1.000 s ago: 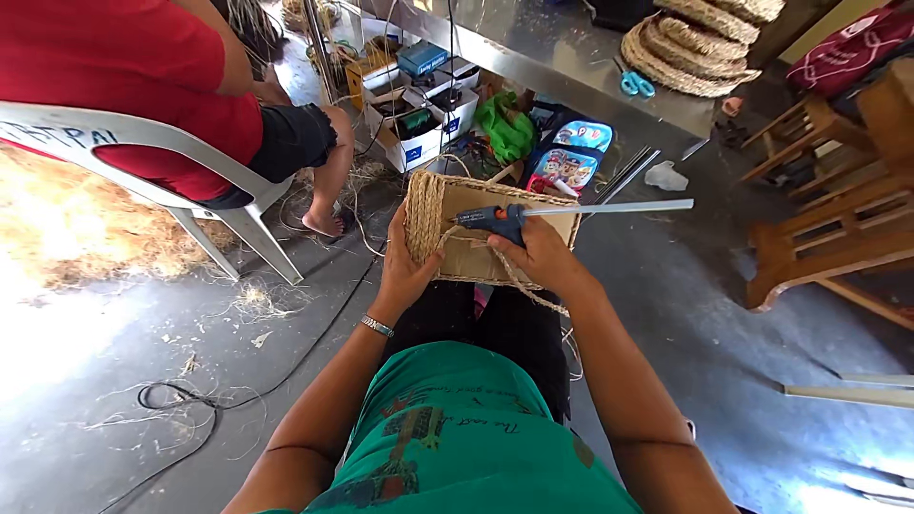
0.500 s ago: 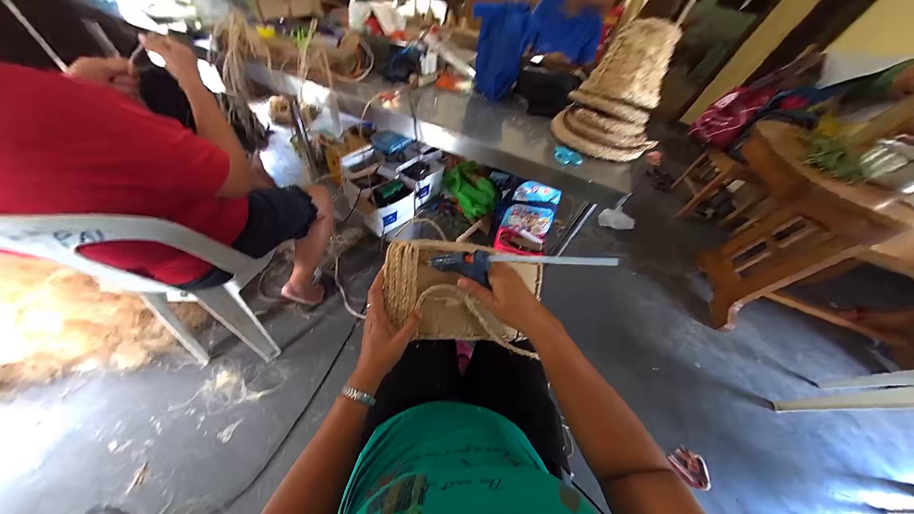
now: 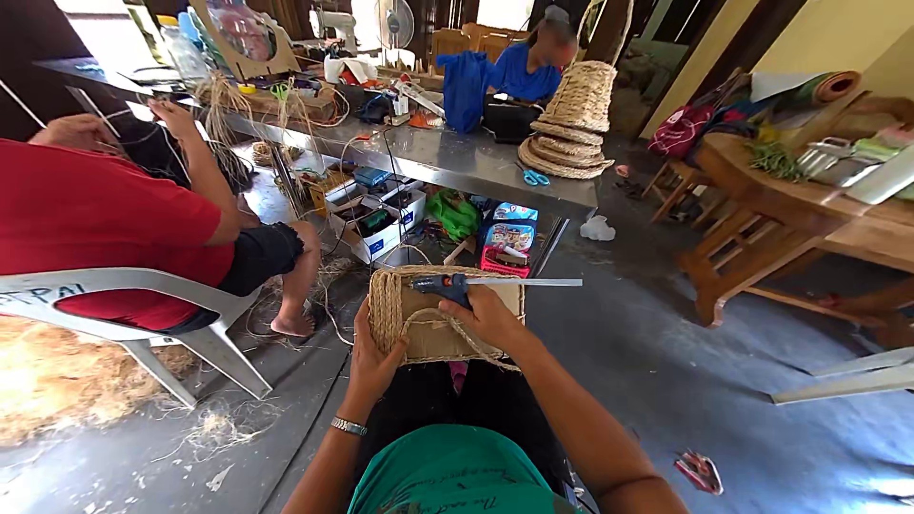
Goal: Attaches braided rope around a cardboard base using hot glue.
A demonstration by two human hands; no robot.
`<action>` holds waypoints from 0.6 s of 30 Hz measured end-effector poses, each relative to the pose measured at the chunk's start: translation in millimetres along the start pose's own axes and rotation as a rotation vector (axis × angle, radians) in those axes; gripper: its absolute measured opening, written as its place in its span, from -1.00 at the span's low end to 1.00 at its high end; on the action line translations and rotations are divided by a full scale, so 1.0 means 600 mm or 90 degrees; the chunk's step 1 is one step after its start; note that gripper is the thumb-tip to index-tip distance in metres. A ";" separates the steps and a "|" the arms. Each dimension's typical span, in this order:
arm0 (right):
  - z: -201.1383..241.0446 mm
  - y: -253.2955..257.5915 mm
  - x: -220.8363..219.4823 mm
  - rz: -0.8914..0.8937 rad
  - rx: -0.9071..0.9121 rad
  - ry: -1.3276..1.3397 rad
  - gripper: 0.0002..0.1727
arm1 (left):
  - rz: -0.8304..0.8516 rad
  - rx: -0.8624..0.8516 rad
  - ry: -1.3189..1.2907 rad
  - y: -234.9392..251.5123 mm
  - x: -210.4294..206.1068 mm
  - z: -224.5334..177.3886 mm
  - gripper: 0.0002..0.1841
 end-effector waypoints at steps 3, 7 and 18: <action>0.004 0.000 0.002 -0.005 -0.014 0.001 -0.44 | 0.001 0.000 0.004 0.001 -0.001 0.001 0.09; 0.001 -0.004 0.000 -0.028 -0.022 0.004 -0.50 | 0.001 0.023 0.018 0.002 0.000 0.010 0.10; 0.009 -0.010 0.006 -0.063 -0.012 -0.027 -0.53 | 0.007 0.057 0.015 0.002 -0.004 0.018 0.07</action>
Point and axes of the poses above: each hand's wrist, its own y-axis towards the middle knuckle, its own x-axis out of the back of the hand, z = x × y, the point moved 9 cm from there along y, towards the middle knuckle, and after that the axes turned 11 degrees about x, right-handed, at the moved point
